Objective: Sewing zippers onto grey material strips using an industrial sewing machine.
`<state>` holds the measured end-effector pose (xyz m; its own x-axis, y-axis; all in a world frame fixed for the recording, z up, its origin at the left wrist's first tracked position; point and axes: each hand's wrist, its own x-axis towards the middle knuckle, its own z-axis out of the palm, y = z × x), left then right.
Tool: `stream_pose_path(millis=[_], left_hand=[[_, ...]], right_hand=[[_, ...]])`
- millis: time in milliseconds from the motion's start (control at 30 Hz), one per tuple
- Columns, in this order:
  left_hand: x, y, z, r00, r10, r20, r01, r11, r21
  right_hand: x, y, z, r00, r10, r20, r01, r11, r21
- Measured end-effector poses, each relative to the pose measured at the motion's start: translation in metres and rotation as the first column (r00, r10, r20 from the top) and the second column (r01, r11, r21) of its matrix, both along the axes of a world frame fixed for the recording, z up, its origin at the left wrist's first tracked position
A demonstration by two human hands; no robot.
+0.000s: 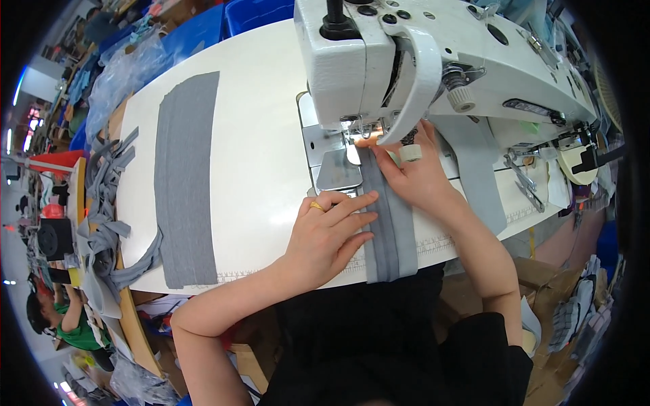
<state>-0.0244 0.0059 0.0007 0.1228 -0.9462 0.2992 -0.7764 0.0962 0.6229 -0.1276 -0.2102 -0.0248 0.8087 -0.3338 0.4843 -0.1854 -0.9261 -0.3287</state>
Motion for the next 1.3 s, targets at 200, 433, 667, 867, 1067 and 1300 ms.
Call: stream_pose_path(millis=[200, 433, 667, 867, 1067, 1300], left_hand=[[-0.001, 0.0, 0.0, 1.0, 0.015, -0.016, -0.016, 1.0, -0.009], [0.001, 0.001, -0.002, 0.998, 0.017, -0.062, -0.017, 1.0, -0.005], [0.0, 0.002, -0.003, 0.997, 0.028, -0.068, -0.029, 1.0, -0.01], [0.0, 0.001, -0.002, 0.997, 0.032, -0.069, -0.032, 0.999, -0.008], [0.0, 0.0, -0.003, 0.998, 0.032, -0.045, -0.034, 0.998, -0.045], [-0.001, -0.003, -0.005, 0.999, 0.021, -0.037, -0.024, 0.997, -0.074]], right_hand=[[0.009, 0.002, 0.004, 0.998, -0.052, 0.023, 0.048, 0.99, 0.132], [0.009, -0.002, 0.001, 0.996, -0.023, 0.081, 0.01, 0.987, 0.158], [0.009, -0.001, 0.005, 0.997, 0.011, 0.076, -0.029, 0.971, 0.236], [0.009, -0.002, -0.003, 0.998, -0.024, 0.055, 0.015, 0.989, 0.149], [0.014, 0.005, -0.006, 0.991, -0.099, 0.093, 0.087, 0.988, 0.124], [0.016, 0.011, -0.011, 0.978, -0.182, 0.105, 0.176, 0.983, 0.058]])
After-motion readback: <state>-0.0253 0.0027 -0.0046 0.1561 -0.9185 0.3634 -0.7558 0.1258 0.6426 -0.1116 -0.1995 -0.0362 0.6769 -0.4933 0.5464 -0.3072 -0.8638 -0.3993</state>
